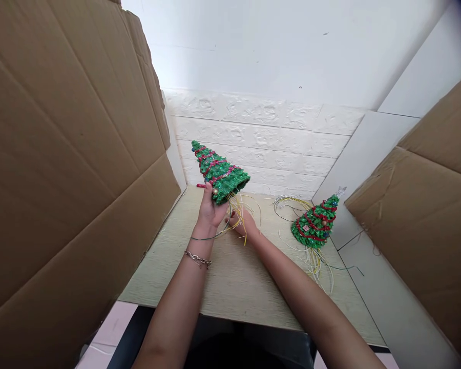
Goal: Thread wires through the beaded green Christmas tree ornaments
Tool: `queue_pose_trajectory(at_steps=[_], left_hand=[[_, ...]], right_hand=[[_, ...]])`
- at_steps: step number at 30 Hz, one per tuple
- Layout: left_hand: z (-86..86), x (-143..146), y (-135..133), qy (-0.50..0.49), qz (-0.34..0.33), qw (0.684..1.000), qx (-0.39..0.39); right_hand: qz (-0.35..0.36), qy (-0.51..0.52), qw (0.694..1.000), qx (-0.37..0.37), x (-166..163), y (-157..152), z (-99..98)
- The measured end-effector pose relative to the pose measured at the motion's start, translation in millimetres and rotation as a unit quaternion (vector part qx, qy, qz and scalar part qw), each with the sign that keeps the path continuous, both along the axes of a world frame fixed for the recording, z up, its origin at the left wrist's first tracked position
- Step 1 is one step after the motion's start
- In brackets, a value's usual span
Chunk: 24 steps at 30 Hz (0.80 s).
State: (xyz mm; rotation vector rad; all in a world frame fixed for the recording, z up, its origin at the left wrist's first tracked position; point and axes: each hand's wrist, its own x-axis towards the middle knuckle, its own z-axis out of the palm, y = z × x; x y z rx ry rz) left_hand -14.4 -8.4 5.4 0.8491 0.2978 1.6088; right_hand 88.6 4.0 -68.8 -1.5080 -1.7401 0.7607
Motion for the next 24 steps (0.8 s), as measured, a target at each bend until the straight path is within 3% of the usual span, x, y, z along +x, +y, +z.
queue_pose_trajectory(at_steps=[4,10,16,20,24], left_hand=[[-0.6,4,-3,-0.033,-0.026,0.999,-0.031],[-0.2,6,-6,-0.066,-0.046,0.995,-0.053],[-1.8,5,-1,-0.077,-0.016,0.996,-0.042],[-6.0,6,3,-0.054,0.021,0.997,-0.041],[-8.6,9,5,-0.018,0.071,0.996,-0.049]], right_hand=[[-0.019,0.019,1.000,0.000,4,7,7.1],[-0.071,0.149,0.986,-0.027,44,23,41.8],[-0.116,0.338,0.934,0.027,87,16,78.9],[-0.090,0.457,0.884,0.053,101,4,98.5],[-0.046,0.403,0.910,0.091,100,-8,114.9]])
